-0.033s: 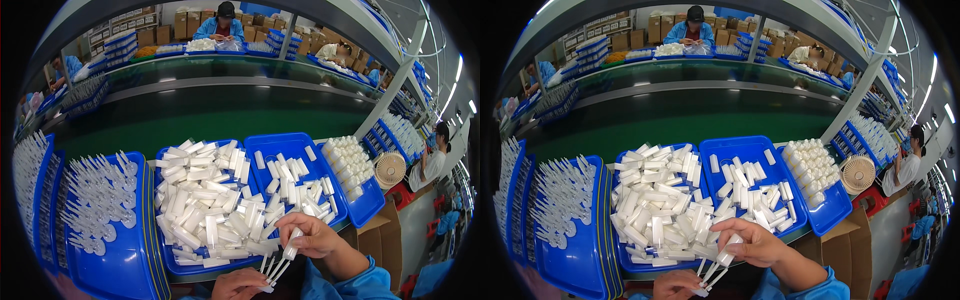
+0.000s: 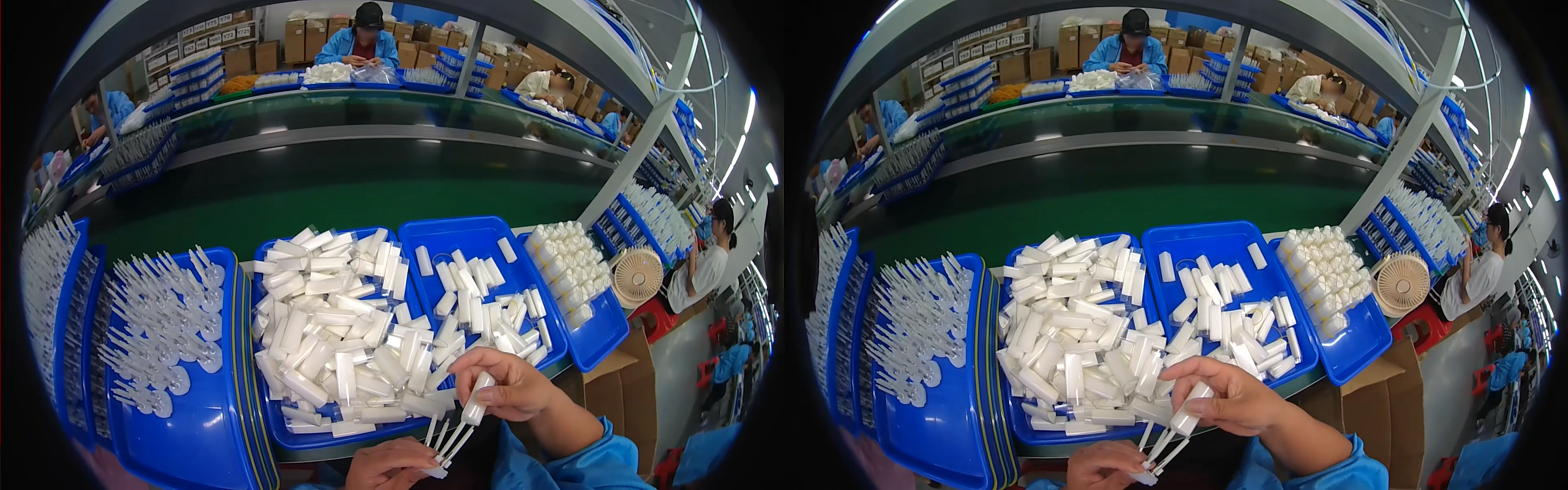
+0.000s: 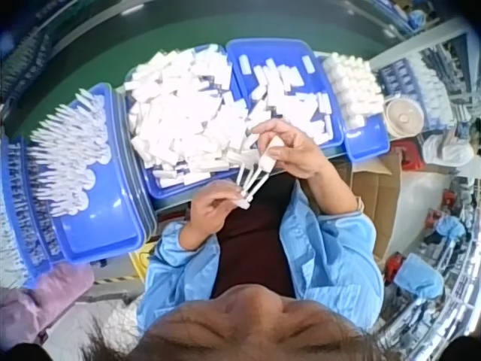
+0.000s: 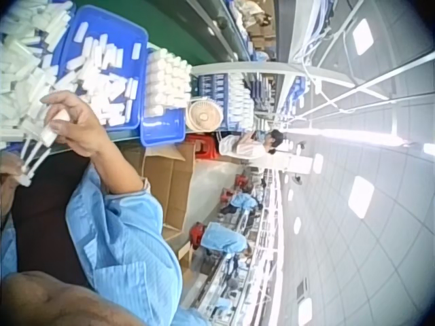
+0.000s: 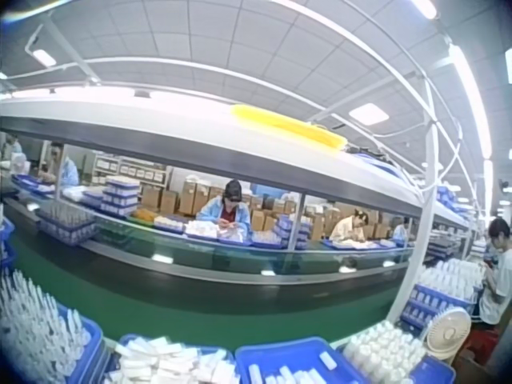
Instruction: The recorder is assembling white plastic spray bottle tops or pump mechanisms by fitting small tubes into the heads.
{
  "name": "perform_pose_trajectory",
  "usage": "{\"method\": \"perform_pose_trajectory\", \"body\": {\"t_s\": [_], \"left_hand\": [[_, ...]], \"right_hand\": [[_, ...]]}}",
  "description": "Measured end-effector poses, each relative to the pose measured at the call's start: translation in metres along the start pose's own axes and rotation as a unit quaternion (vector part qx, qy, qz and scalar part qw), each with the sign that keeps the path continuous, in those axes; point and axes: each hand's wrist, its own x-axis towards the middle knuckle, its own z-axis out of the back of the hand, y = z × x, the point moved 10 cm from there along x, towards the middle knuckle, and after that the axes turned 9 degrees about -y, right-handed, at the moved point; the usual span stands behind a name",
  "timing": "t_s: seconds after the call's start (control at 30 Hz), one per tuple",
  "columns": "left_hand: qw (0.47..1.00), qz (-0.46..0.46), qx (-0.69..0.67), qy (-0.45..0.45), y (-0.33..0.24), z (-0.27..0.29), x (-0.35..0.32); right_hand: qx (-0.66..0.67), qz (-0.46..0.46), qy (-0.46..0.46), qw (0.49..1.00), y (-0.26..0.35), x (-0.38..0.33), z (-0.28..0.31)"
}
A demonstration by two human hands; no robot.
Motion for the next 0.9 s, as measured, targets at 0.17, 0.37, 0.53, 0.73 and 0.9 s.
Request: {"method": "perform_pose_trajectory", "body": {"t_s": [0.17,0.37,0.53,0.73,0.9], "left_hand": [[1.000,0.012,0.013,0.015,0.003,0.000,0.007],[0.993,-0.081,0.005,0.089,-0.020,-0.016,0.005],[0.992,-0.084,0.045,0.076,-0.015,-0.014,0.006],[0.995,-0.080,0.050,0.017,-0.012,0.001,0.005],[0.996,-0.081,0.040,0.015,-0.009,0.004,0.011]], "right_hand": [[-0.486,0.191,0.032,0.852,0.033,-0.009,-0.021],[-0.319,0.058,0.099,0.941,0.016,-0.023,-0.020],[-0.457,0.170,0.152,0.860,0.018,-0.030,-0.041],[-0.505,0.251,0.178,0.806,0.007,-0.029,-0.075],[-0.541,0.228,0.118,0.801,0.019,0.012,-0.036]]}}
